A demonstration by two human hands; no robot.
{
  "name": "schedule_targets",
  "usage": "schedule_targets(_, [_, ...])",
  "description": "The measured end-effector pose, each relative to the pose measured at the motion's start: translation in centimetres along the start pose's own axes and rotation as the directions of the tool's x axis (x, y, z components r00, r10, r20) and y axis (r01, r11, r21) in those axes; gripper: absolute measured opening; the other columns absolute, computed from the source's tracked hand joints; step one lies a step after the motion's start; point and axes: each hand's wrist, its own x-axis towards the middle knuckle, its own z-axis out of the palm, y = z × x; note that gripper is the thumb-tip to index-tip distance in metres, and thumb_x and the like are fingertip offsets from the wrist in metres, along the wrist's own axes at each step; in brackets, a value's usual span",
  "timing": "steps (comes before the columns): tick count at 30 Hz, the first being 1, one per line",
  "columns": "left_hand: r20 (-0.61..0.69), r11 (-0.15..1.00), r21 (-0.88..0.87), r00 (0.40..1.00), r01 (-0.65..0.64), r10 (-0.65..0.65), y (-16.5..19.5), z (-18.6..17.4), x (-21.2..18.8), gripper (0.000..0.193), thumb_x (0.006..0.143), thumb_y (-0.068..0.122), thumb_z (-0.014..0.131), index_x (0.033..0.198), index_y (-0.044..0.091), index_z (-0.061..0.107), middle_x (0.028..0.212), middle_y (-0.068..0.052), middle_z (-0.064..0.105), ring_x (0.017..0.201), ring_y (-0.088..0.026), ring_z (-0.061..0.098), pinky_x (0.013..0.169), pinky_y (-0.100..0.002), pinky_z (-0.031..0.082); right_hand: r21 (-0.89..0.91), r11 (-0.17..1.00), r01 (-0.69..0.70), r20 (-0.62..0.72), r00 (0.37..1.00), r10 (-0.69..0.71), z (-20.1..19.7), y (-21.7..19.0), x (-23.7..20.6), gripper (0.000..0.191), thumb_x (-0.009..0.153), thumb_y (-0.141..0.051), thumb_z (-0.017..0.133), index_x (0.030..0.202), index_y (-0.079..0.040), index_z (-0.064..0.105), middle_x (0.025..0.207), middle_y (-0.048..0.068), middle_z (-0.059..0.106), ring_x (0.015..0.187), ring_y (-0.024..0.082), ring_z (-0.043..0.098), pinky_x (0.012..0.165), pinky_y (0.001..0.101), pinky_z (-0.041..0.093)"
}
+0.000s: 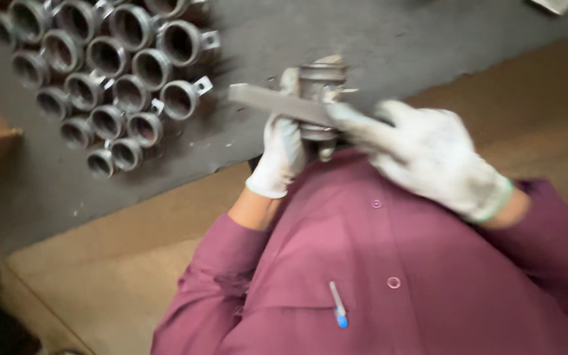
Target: The person picks up cylindrical metal pipe fittings one at a time from a workbench and files their edges and openings using a flat file held in the right hand while rotating the part with the left hand. Filed parts are placed back on the bench in groups.
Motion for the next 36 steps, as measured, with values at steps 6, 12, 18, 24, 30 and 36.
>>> schedule_targets(6, [0.456,0.834,-0.467,0.888,0.292,-0.056,2.1,-1.1,-1.2,0.08,0.112,0.066,0.028,0.16,0.003,0.039,0.08,-0.017,0.066,0.046,-0.016,0.041,0.041,-0.032,0.034,-0.184,0.981,0.066,-0.068,0.994,-0.08,0.8,4.7,-3.5,0.064,0.087,-0.004,0.076,0.146,-0.025,0.063,0.09,0.008,0.067,0.069,0.027,0.063,0.06,0.0412,0.049])
schedule_targets(12, [0.402,0.805,-0.496,0.908,0.326,-0.12,2.9,-1.9,-0.9,0.083,0.108,0.066,0.026,0.165,0.005,0.031,0.074,-0.02,0.063,0.042,-0.021,0.036,0.039,-0.034,0.034,-0.018,0.991,-0.133,-0.16,0.979,0.129,1.9,5.8,-7.2,0.054,0.096,-0.001,0.067,0.147,-0.019,0.065,0.093,0.004,0.066,0.073,0.02,0.066,0.061,0.0318,0.052])
schedule_targets(18, [0.481,0.835,-0.43,0.87,0.343,-0.11,2.4,-1.2,-1.2,0.081,0.114,0.067,0.027,0.162,0.002,0.033,0.071,-0.021,0.065,0.038,-0.017,0.036,0.037,-0.03,0.031,-0.203,0.977,0.068,-0.063,0.995,-0.082,-0.1,4.6,-3.6,0.053,0.083,-0.009,0.079,0.134,-0.021,0.072,0.082,0.004,0.068,0.06,0.022,0.061,0.053,0.0364,0.047])
schedule_targets(24, [0.465,0.74,-0.507,0.863,0.442,-0.197,0.9,-1.3,-0.3,0.08,0.109,0.067,0.026,0.165,0.009,0.03,0.075,-0.021,0.065,0.042,-0.02,0.037,0.038,-0.032,0.031,-0.241,0.969,0.043,-0.161,0.983,-0.084,0.2,5.3,-3.6,0.056,0.085,-0.006,0.078,0.138,-0.02,0.068,0.084,0.004,0.067,0.065,0.022,0.063,0.059,0.0359,0.05])
schedule_targets(30, [0.539,0.748,-0.534,0.84,0.395,-0.059,1.3,-1.8,-1.0,0.083,0.108,0.068,0.034,0.166,0.009,0.029,0.077,-0.02,0.066,0.044,-0.02,0.043,0.041,-0.034,0.037,-0.318,0.94,-0.127,-0.288,0.957,0.032,2.3,8.8,-6.4,0.053,0.105,-0.005,0.076,0.155,-0.016,0.059,0.098,0.01,0.069,0.077,0.024,0.065,0.072,0.0321,0.055])
schedule_targets(36, [0.186,0.993,-0.096,0.979,-0.062,0.08,3.1,-7.3,-5.7,0.046,0.099,0.026,0.071,0.132,-0.005,0.064,0.114,-0.016,0.07,0.106,-0.022,0.065,0.092,-0.038,0.054,0.596,0.764,-0.245,-0.355,0.774,0.525,5.9,12.0,-6.5,0.032,0.117,-0.005,0.06,0.147,0.004,0.06,0.129,0.001,0.064,0.099,0.006,0.056,0.089,0.0195,0.049])
